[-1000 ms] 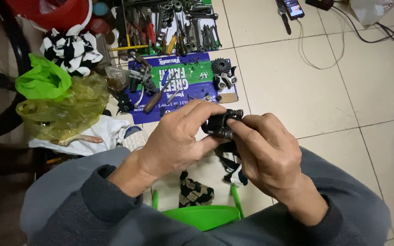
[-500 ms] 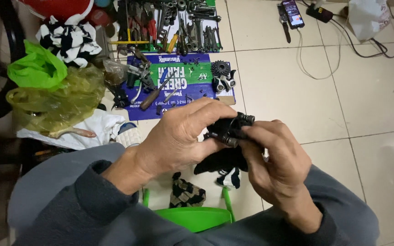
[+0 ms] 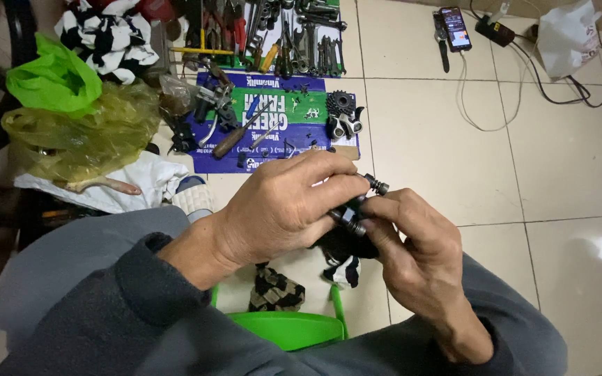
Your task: The person sits on the floor and cleans a small black bicycle part using a black cloth. They then pick up a metal bicycle part and wipe it with a patterned cloth. The person handles the parts one at a time, turning them over to clean different sides.
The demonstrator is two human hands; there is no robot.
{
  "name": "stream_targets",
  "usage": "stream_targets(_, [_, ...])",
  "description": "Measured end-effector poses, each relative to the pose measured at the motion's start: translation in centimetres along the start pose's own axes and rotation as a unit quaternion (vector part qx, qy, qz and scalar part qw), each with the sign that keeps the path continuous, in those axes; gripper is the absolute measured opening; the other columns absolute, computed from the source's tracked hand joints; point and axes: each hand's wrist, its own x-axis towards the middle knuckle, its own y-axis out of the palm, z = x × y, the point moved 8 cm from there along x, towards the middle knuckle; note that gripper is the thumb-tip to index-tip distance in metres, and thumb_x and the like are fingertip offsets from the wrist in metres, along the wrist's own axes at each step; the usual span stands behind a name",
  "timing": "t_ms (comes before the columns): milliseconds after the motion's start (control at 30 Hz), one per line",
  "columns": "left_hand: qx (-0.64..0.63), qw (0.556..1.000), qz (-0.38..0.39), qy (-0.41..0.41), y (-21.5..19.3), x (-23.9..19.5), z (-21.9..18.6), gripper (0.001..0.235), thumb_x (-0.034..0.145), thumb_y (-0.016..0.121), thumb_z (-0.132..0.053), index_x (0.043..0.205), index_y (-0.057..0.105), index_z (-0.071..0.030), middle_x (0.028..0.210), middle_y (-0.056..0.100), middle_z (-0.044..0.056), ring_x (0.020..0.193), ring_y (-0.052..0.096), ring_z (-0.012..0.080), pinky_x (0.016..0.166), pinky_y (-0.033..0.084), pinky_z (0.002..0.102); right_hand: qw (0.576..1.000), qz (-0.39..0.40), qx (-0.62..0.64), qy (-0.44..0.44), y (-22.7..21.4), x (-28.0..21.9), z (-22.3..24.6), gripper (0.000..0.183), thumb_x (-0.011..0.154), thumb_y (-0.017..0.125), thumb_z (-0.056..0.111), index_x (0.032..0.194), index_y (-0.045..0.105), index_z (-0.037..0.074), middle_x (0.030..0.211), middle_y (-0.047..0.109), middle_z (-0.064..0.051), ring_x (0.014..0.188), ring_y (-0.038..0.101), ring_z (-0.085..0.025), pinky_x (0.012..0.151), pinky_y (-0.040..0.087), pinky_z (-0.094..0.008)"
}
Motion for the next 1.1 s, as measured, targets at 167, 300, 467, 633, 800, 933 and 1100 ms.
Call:
stream_targets(167, [0.066,0.996,-0.003,0.052,0.1,0.4,-1.2,0.019,0.097,0.062,0.012,0.112,0.062,0.0,0.11,0.059,0.022,0.084,0.061,0.0352,0.069,0.053,0.042,0.98,0.049,0.154,0.119,0.8,-0.7,-2.5,0.014,0.093,0.065,0.006,0.105,0.072,0.003,0.086,0.062,-0.004,0.078,0.056,-0.012,0.07,0.044,-0.025])
stream_targets(300, [0.046,0.997,-0.013,0.063,-0.3,0.4,-1.3,0.018,0.099,0.065,0.009,0.115,0.064,0.001,0.111,0.059,0.021,0.082,0.062,0.0323,0.066,0.054,0.04,0.944,0.026,0.281,0.168,0.5,-1.3,-3.2,0.014,0.093,0.066,0.0,0.106,0.071,0.0,0.096,0.068,-0.007,0.087,0.06,-0.015,0.077,0.049,-0.026])
stream_targets(467, [-0.045,0.999,0.01,0.019,-0.3,0.4,-0.5,0.039,0.077,0.069,0.018,0.112,0.065,0.002,0.109,0.059,0.015,0.09,0.065,0.0293,0.08,0.057,0.035,0.995,0.05,0.065,0.049,0.0,0.0,-0.3,0.01,0.093,0.064,-0.001,0.1,0.068,0.004,0.077,0.055,-0.003,0.067,0.051,-0.014,0.063,0.043,-0.026])
stream_targets(633, [-0.064,0.993,0.066,-0.069,1.1,-0.4,1.2,0.052,0.074,0.083,0.002,0.123,0.065,0.0,0.126,0.065,0.021,0.118,0.067,0.0358,0.105,0.057,0.04,0.993,0.015,-0.085,-0.085,-0.3,0.2,2.2,0.015,0.095,0.062,-0.008,0.107,0.067,-0.001,0.087,0.063,-0.014,0.073,0.064,-0.022,0.066,0.051,-0.028])
stream_targets(800, [-0.19,0.953,0.057,-0.227,-0.1,1.0,3.0,0.038,0.082,0.081,-0.015,0.116,0.065,-0.014,0.109,0.072,0.002,0.1,0.069,0.0191,0.091,0.057,0.031,0.992,-0.055,0.013,0.112,-1.8,-0.2,-1.3,0.016,0.093,0.067,0.002,0.109,0.07,0.004,0.093,0.069,-0.008,0.083,0.064,-0.016,0.076,0.051,-0.026])
stream_targets(933, [-0.32,0.874,0.022,-0.364,0.0,0.1,5.0,0.039,0.076,0.086,-0.017,0.109,0.064,-0.018,0.1,0.071,-0.002,0.088,0.071,0.0102,0.084,0.06,0.022,0.885,-0.131,0.366,0.255,-1.6,-1.3,-6.6,0.019,0.095,0.066,0.005,0.113,0.064,0.002,0.097,0.068,-0.008,0.085,0.064,-0.016,0.076,0.056,-0.026])
stream_targets(1100, [-0.362,0.852,0.033,-0.376,0.4,-0.4,4.4,0.041,0.075,0.085,-0.015,0.111,0.065,-0.021,0.114,0.071,0.0,0.101,0.071,0.0146,0.093,0.063,0.028,0.857,-0.13,0.416,0.275,-0.5,-1.0,-5.2,0.013,0.094,0.067,0.007,0.106,0.064,0.003,0.097,0.068,-0.008,0.084,0.064,-0.017,0.075,0.056,-0.031])
